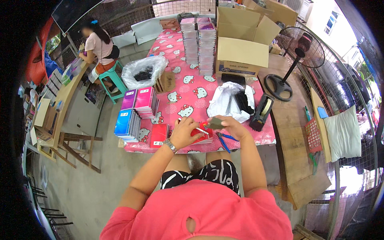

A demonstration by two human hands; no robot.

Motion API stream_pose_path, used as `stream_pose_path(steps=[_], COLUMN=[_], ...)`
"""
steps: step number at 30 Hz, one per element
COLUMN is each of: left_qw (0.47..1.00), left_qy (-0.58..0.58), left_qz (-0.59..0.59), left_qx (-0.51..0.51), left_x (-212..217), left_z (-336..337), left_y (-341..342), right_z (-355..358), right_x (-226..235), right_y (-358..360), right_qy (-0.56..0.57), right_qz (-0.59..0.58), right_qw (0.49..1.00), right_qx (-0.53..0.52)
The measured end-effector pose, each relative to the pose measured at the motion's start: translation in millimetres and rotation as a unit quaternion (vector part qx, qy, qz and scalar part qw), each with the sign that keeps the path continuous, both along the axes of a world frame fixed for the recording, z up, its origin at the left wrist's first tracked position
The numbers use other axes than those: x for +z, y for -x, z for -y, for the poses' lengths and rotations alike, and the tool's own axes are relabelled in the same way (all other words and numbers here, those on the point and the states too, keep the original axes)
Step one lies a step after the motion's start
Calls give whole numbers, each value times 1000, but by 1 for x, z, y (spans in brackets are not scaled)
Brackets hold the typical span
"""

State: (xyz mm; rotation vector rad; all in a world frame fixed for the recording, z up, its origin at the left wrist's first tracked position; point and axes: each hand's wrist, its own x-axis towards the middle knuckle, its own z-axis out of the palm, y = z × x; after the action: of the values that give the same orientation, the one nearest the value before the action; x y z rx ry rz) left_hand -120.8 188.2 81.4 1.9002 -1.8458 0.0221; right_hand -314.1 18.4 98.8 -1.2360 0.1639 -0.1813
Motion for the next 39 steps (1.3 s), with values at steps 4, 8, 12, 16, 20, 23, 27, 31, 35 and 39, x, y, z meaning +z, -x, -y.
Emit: stream_pose_path(steps=[4, 8, 12, 16, 20, 23, 27, 31, 35, 39], left_qw=[1000, 1000, 1000, 1000, 999, 999, 999, 998, 989, 978], left_qy=[-2, -13, -15, 0, 19, 21, 4, 5, 40, 48], left_qz=[-15, -11, -21, -28, -28, -26, -34, -58, -130, -200], left_qx=[-18, -9, -17, -6, -19, -9, -18, -15, -50, -32], left_x=[6, 3, 7, 2, 4, 3, 8, 4, -4, -7], left_z=[6, 5, 10, 5, 7, 5, 10, 7, 10, 3], left_y=[-1, -5, 0, -4, -2, -3, 2, -4, -20, -35], right_z=[9, -9, 9, -14, 4, -11, 6, -14, 3, -8], right_x=[-13, 8, -13, 13, -3, 4, -15, 12, -2, 7], right_y=[-5, -2, -7, -10, -14, -9, -10, -14, -28, -32], right_qy=[414, -110, 440, -49, 418, -24, 341, -68, 395, -126], right_qz=[-134, 67, -158, 41, -150, 30, -136, 49, -130, 78], right_qw=[900, 991, 882, 998, 895, 999, 930, 997, 909, 986], right_qx=[-24, 26, -55, 18, -48, -11, -32, 7, -34, 69])
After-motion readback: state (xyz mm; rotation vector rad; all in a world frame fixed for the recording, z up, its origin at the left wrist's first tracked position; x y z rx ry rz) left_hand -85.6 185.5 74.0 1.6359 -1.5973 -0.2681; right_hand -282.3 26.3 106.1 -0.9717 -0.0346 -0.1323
